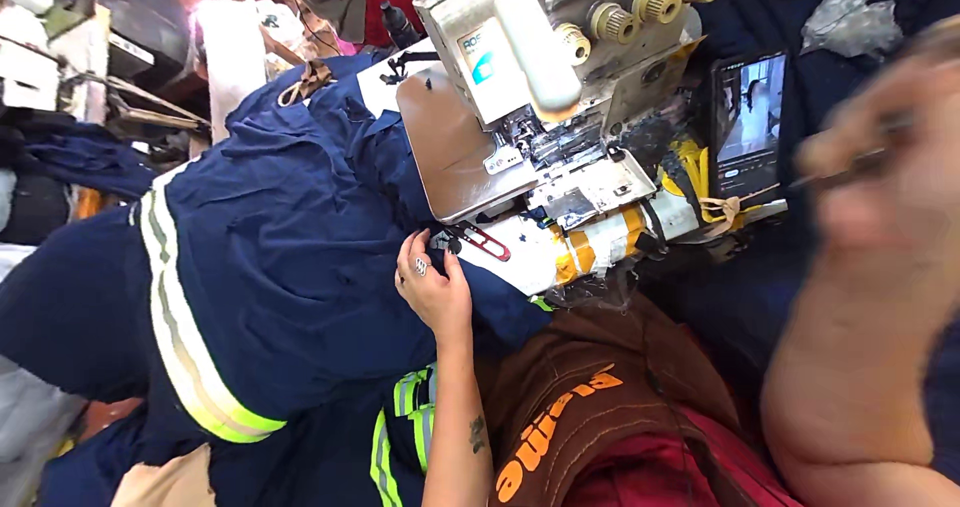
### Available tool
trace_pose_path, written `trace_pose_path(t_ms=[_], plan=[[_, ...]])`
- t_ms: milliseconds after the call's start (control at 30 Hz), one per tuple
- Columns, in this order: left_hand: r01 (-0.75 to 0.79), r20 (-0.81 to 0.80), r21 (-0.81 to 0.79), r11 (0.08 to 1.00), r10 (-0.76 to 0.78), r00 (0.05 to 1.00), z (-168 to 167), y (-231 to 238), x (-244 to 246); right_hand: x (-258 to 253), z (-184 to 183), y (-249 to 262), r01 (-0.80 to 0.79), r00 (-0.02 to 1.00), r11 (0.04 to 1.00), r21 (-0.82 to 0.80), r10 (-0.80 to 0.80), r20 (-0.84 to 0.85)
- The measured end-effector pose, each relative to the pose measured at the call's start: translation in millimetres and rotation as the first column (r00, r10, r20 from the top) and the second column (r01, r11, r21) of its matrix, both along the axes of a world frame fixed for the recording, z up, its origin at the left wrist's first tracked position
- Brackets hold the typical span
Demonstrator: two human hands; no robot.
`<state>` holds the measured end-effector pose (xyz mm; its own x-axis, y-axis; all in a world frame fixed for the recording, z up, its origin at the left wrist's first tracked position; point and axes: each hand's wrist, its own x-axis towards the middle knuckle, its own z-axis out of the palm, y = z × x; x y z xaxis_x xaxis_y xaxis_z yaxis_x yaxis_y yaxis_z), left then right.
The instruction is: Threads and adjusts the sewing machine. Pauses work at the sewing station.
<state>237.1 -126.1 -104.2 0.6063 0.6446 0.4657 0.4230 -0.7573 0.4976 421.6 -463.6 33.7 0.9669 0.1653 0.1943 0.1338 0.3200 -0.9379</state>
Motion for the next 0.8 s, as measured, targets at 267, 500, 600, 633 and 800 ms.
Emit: trace_pose_path(t_ms=[267,500,600,633,800], plan=[[0.0,-0.039,0.053,0.999,0.002,0.999,-0.8,-0.1,0.5,-15.1,-32.7,164.7,-0.123,0.802,0.984,0.126,0.174,-0.572],[0.002,-0.038,0.068,0.998,0.0,0.999,-1.8,-0.9,0.5,-8.6,-37.3,191.0,-0.09,0.744,0.992,0.092,0.128,-0.656],[0.006,-0.017,0.097,0.995,-0.004,1.0,-3.6,0.0,0.4,-7.4,-41.5,198.5,-0.089,0.741,0.99,0.107,0.137,-0.657],[0.006,-0.016,0.096,0.995,-0.005,1.0,-4.0,0.1,0.3,-7.0,-43.2,199.9,-0.092,0.743,0.99,0.112,0.143,-0.654],[-0.008,-0.016,0.096,0.995,0.01,1.0,-4.1,-0.9,-0.1,-8.2,-45.6,205.5,-0.073,0.733,0.986,0.149,0.154,-0.663]])
